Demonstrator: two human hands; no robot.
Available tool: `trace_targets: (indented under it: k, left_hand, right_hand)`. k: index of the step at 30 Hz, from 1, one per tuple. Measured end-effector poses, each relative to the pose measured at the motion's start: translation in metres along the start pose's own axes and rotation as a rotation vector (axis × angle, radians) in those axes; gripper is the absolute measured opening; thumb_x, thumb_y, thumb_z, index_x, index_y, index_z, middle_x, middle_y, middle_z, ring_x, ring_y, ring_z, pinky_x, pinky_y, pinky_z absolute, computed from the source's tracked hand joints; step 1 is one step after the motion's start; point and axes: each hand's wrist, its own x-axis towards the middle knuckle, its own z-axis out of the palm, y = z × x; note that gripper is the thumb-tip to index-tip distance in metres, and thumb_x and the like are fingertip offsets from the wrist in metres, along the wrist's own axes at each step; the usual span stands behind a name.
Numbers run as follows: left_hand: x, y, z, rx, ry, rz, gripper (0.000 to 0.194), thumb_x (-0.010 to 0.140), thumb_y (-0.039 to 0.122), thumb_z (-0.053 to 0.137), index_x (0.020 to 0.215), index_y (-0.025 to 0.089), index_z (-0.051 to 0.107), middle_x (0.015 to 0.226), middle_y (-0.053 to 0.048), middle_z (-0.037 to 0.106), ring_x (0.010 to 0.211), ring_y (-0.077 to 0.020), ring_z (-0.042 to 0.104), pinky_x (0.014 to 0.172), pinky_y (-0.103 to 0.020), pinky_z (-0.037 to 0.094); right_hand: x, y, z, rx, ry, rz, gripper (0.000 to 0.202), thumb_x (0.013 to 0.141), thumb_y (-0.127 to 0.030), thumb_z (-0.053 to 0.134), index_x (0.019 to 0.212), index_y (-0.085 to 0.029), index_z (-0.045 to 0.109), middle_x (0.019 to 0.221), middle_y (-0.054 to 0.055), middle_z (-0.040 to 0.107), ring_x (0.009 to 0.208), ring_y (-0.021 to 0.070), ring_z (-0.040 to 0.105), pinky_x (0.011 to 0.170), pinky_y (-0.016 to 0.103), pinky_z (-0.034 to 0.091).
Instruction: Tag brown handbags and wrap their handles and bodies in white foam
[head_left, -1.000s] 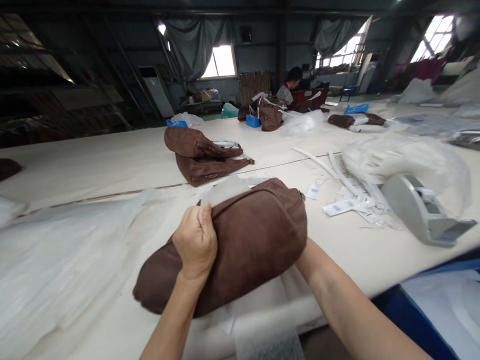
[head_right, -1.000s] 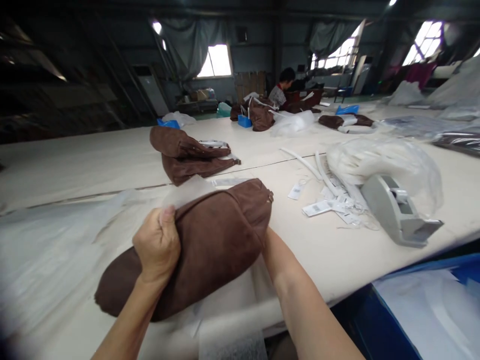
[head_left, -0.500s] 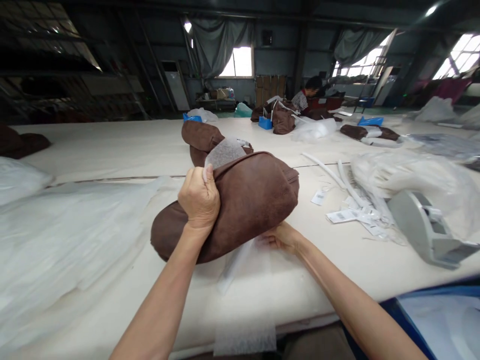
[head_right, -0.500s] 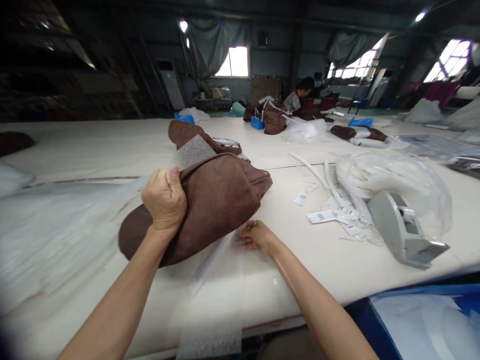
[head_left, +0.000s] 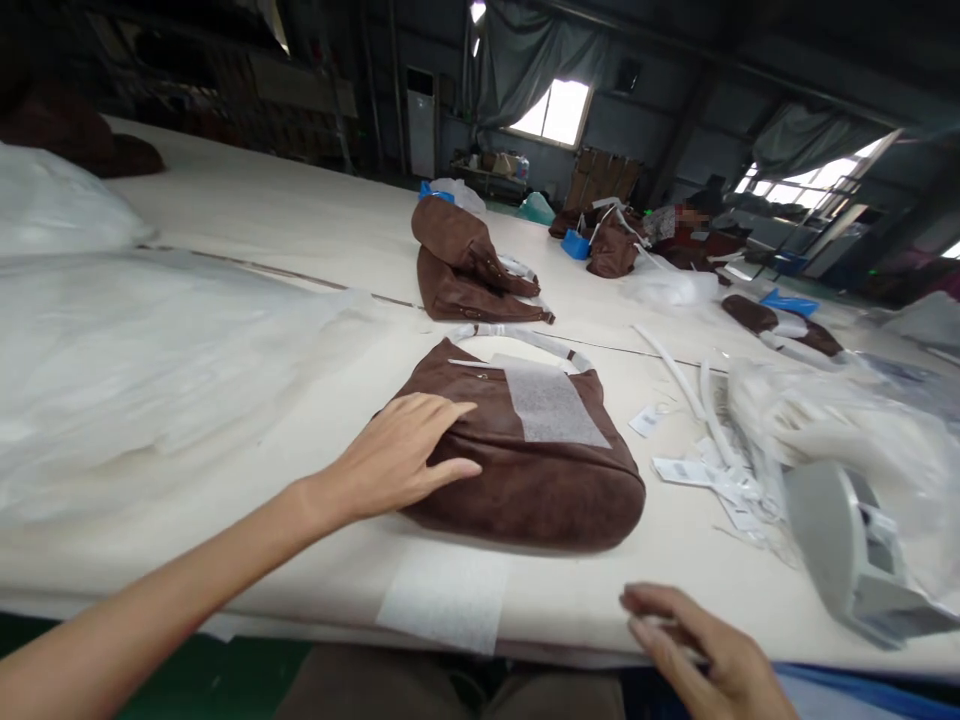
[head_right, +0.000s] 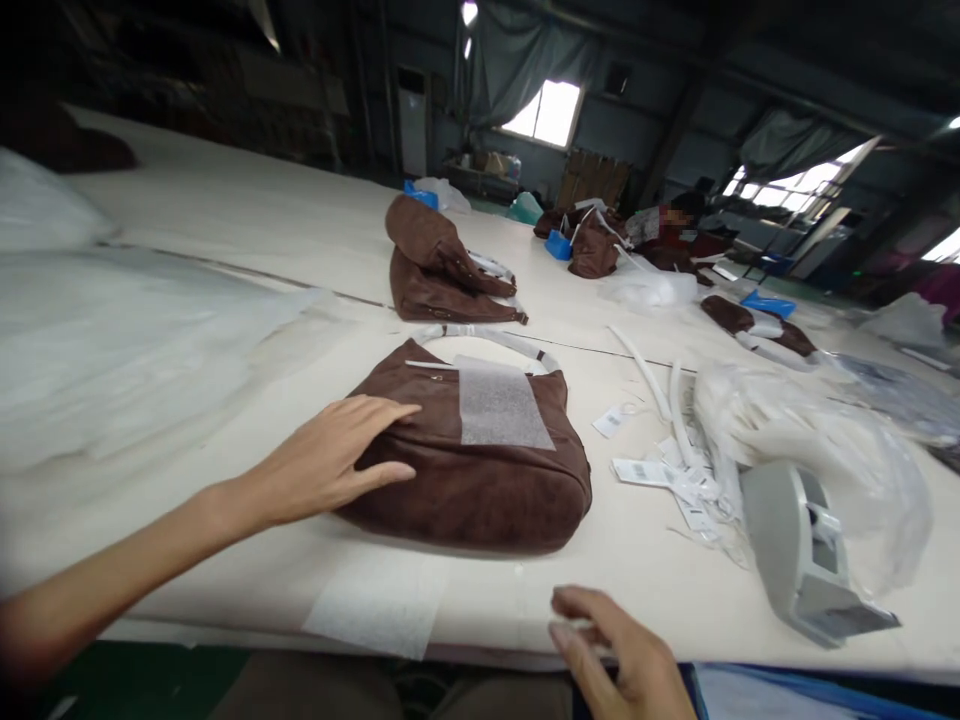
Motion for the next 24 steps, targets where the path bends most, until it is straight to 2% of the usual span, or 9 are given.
trace_targets:
  k: [2, 3, 5, 6, 10, 15, 19, 22, 24]
  left_hand:
    - [-0.004, -0.006, -0.006, 0.068, -0.105, 0.020, 0.075, 0.077, 0.060, 0.069, 0.135, 0.018, 0.046, 0.118, -0.011, 0.061, 0.108, -0.0301, 0.057, 0.093, -0.040, 0.041]
    - [-0.005, -0.006, -0.006, 0.100, -0.142, 0.037, 0.084, 0.072, 0.060, 0.075, 0.137, 0.018, 0.043, 0.117, -0.011, 0.061, 0.106, -0.0305, 0.057, 0.090, -0.040, 0.042]
    - [-0.003, -0.003, -0.004, 0.169, -0.169, 0.059, 0.091, 0.066, 0.055, 0.082, 0.138, 0.017, 0.041, 0.113, -0.011, 0.060, 0.101, -0.0300, 0.057, 0.082, -0.037, 0.042]
    - [0.000, -0.002, -0.004, 0.203, -0.165, 0.060, 0.088, 0.066, 0.051, 0.083, 0.136, 0.017, 0.042, 0.110, -0.011, 0.060, 0.098, -0.0292, 0.057, 0.079, -0.036, 0.041]
    - [0.011, -0.003, -0.006, 0.275, -0.162, 0.021, 0.059, 0.070, 0.039, 0.083, 0.115, 0.018, 0.051, 0.104, -0.008, 0.060, 0.093, -0.0259, 0.058, 0.075, -0.033, 0.039]
    - [0.015, -0.002, -0.009, 0.206, -0.210, 0.078, 0.061, 0.067, 0.040, 0.084, 0.111, 0.019, 0.047, 0.105, -0.006, 0.058, 0.095, -0.0252, 0.057, 0.071, -0.032, 0.036]
    - [0.017, -0.002, -0.002, 0.221, -0.203, 0.149, 0.050, 0.068, 0.028, 0.085, 0.101, 0.020, 0.048, 0.099, -0.005, 0.059, 0.087, -0.0235, 0.057, 0.066, -0.033, 0.036]
    - [0.012, -0.012, 0.002, 0.208, -0.184, 0.168, 0.041, 0.072, 0.023, 0.081, 0.096, 0.022, 0.048, 0.098, -0.004, 0.060, 0.087, -0.0224, 0.057, 0.066, -0.033, 0.038]
    - [0.005, -0.024, 0.004, 0.182, -0.182, 0.111, 0.035, 0.076, 0.022, 0.078, 0.094, 0.023, 0.048, 0.098, -0.003, 0.060, 0.089, -0.0217, 0.057, 0.067, -0.032, 0.040]
  right_hand:
    - [0.021, -0.013, -0.008, -0.233, 0.292, -0.236, 0.043, 0.091, -0.040, 0.055, 0.131, -0.024, 0.056, 0.129, 0.011, 0.063, 0.117, 0.0285, 0.059, 0.097, 0.040, 0.049]
    - [0.035, -0.021, -0.008, -0.360, 0.372, -0.355, 0.053, 0.090, -0.038, 0.057, 0.140, -0.023, 0.047, 0.139, 0.013, 0.055, 0.126, 0.0317, 0.051, 0.103, 0.047, 0.044]
    - [0.068, -0.037, -0.003, -0.583, 0.393, -0.512, 0.069, 0.088, -0.034, 0.060, 0.148, -0.018, 0.031, 0.146, 0.017, 0.045, 0.134, 0.0368, 0.040, 0.106, 0.056, 0.036]
    - [0.084, -0.043, 0.001, -0.665, 0.376, -0.534, 0.073, 0.086, -0.033, 0.062, 0.149, -0.016, 0.029, 0.143, 0.019, 0.047, 0.130, 0.0382, 0.042, 0.103, 0.057, 0.037]
    - [0.124, -0.052, 0.009, -0.818, 0.377, -0.475, 0.065, 0.083, -0.032, 0.067, 0.137, -0.012, 0.038, 0.109, 0.018, 0.059, 0.098, 0.0337, 0.055, 0.078, 0.046, 0.045]
    - [0.122, -0.043, 0.001, -0.799, 0.346, -0.562, 0.052, 0.086, -0.037, 0.062, 0.128, -0.013, 0.041, 0.104, 0.014, 0.056, 0.095, 0.0305, 0.054, 0.073, 0.039, 0.042]
    - [0.120, -0.030, 0.002, -0.851, 0.389, -0.642, 0.019, 0.093, -0.028, 0.050, 0.107, -0.015, 0.047, 0.087, 0.010, 0.055, 0.079, 0.0262, 0.053, 0.066, 0.036, 0.040]
    - [0.119, -0.013, 0.010, -0.848, 0.459, -0.732, 0.005, 0.094, -0.023, 0.048, 0.096, -0.018, 0.048, 0.076, 0.005, 0.050, 0.070, 0.0234, 0.049, 0.063, 0.034, 0.039]
    - [0.118, 0.002, 0.016, -0.821, 0.482, -0.792, 0.003, 0.093, -0.019, 0.046, 0.091, -0.020, 0.047, 0.073, 0.004, 0.048, 0.067, 0.0221, 0.049, 0.061, 0.033, 0.040]
